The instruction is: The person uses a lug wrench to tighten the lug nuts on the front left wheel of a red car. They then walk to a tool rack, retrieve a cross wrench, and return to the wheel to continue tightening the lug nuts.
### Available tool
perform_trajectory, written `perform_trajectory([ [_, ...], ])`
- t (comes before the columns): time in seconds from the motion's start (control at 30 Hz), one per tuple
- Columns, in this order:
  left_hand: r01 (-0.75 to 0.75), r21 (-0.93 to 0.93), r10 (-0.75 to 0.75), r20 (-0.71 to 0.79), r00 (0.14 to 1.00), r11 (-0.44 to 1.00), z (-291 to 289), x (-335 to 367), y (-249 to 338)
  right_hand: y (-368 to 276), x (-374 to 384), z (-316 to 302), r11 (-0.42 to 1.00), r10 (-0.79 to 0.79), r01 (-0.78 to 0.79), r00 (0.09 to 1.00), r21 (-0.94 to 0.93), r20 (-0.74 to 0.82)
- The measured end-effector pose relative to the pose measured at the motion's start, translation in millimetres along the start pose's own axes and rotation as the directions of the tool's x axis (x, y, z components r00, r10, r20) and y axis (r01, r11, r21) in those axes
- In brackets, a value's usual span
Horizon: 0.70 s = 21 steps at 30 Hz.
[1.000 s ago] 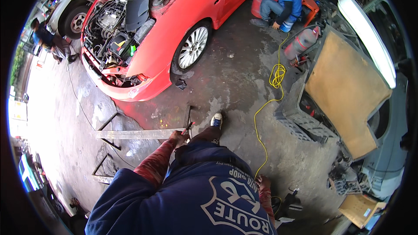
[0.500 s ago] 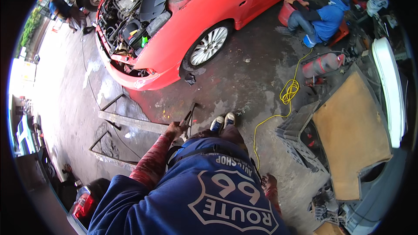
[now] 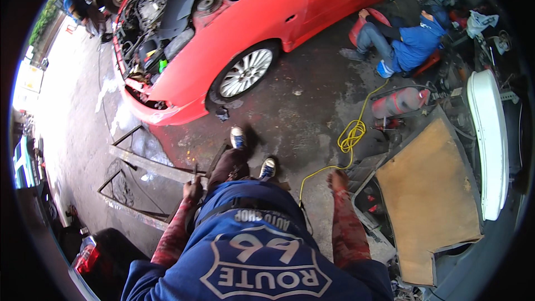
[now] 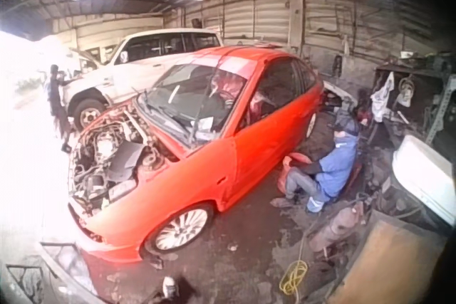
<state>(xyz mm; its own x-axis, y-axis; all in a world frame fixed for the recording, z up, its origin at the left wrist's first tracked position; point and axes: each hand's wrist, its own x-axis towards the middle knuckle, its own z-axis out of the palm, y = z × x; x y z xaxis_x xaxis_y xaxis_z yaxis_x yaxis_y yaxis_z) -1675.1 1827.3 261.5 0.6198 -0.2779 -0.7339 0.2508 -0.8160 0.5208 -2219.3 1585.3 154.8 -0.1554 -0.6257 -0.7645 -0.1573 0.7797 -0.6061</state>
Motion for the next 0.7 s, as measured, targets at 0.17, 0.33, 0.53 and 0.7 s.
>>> perform_trajectory([
  [0.17, -0.245, -0.024, 0.237, -0.182, 0.954, 0.969, -22.4, -6.2, -31.8, -98.6, -5.3, 88.7, 0.996, -0.09, 0.087, 0.989, 0.033, 0.114],
  [0.33, -0.142, 0.05, 0.149, -0.218, 0.965, 0.989, -47.1, -26.5, -47.8, -127.0, -11.6, 142.3, 0.991, 0.006, 0.034, 0.957, -0.132, 0.291],
  [0.53, -0.106, -0.253, 0.033, -0.28, 0.96, 0.962, -22.7, -14.2, 8.8, -69.3, 4.7, 63.8, 0.996, -0.08, 0.084, 0.953, -0.002, 0.293],
  [0.7, -0.08, -0.226, 0.046, -0.153, 0.987, 0.971, 12.9, -16.2, 80.5, -22.6, -39.6, -15.1, 0.974, 0.105, -0.085, 0.991, -0.211, 0.085],
])
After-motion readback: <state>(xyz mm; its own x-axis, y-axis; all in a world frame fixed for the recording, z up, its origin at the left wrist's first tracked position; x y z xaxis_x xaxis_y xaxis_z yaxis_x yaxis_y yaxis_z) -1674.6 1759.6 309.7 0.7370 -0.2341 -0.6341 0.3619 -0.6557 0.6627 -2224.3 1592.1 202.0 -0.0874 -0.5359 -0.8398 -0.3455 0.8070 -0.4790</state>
